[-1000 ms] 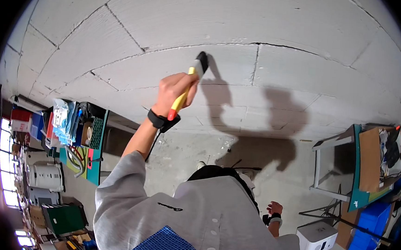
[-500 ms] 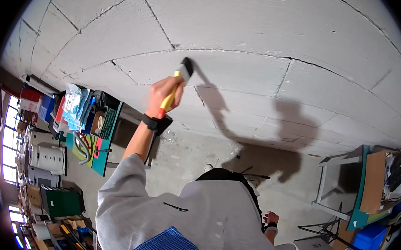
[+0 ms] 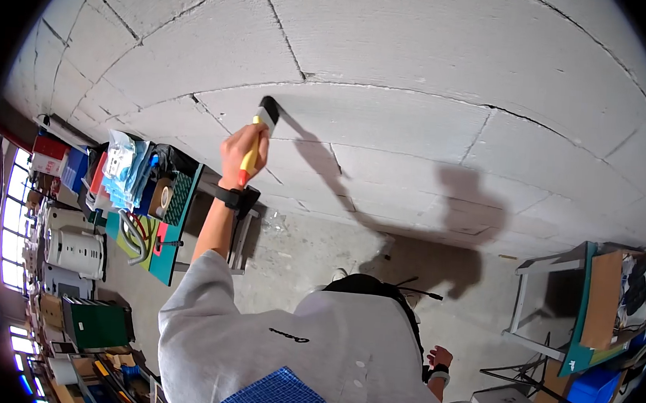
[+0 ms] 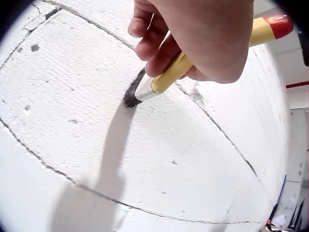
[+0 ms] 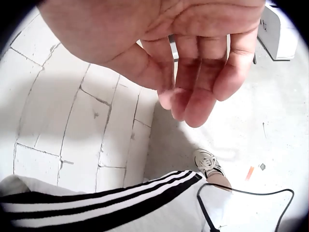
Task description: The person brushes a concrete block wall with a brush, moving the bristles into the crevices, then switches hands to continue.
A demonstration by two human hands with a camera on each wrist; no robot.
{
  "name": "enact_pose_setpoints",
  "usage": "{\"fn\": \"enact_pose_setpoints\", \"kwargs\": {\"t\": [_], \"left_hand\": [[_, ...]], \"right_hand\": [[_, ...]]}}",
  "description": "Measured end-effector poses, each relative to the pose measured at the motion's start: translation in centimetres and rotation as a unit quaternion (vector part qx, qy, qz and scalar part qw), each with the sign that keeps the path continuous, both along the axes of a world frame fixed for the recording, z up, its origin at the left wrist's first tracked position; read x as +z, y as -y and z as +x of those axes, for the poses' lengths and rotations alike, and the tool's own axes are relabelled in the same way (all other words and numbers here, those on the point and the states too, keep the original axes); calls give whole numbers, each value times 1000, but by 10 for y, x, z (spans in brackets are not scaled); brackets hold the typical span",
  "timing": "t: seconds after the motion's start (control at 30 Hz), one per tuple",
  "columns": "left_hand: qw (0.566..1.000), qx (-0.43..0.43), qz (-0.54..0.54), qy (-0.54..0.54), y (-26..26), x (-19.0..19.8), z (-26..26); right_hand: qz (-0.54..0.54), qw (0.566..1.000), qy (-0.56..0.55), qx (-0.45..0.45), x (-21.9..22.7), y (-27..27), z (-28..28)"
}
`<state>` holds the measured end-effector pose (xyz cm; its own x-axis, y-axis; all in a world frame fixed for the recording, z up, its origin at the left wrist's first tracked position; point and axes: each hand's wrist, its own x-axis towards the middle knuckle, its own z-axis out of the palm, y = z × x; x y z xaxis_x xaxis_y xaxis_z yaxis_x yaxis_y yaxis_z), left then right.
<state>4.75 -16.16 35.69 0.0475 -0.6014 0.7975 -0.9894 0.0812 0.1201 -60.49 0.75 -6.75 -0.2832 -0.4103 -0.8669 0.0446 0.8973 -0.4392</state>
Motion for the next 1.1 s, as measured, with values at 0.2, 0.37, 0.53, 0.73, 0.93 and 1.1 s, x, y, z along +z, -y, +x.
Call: {"fn": "enact_pose_setpoints", "kwargs": {"t": [0.2,0.37,0.53,0.73,0.93,1.1], "left_hand": [[988,-146,32,32,11,14,-43],[996,-93,17,-3,11,6,12],[1000,1,16,-23,-17,6,63],[992,-117,53,11,-16,16,25],[996,-86,18,-27,-15,3,81],[1000,10,23,-17,-44,1,138]], "right_hand": [[-3,998,2,59,-33,-10,1],[-32,996,7,88,-43,6,7],[-58,991,0,121,-47,17,17],[-24,997,-14,71,-12,22,54],[-19,999,-20,44,1,24,79],[-22,997,-10,71,9,16,105]]}}
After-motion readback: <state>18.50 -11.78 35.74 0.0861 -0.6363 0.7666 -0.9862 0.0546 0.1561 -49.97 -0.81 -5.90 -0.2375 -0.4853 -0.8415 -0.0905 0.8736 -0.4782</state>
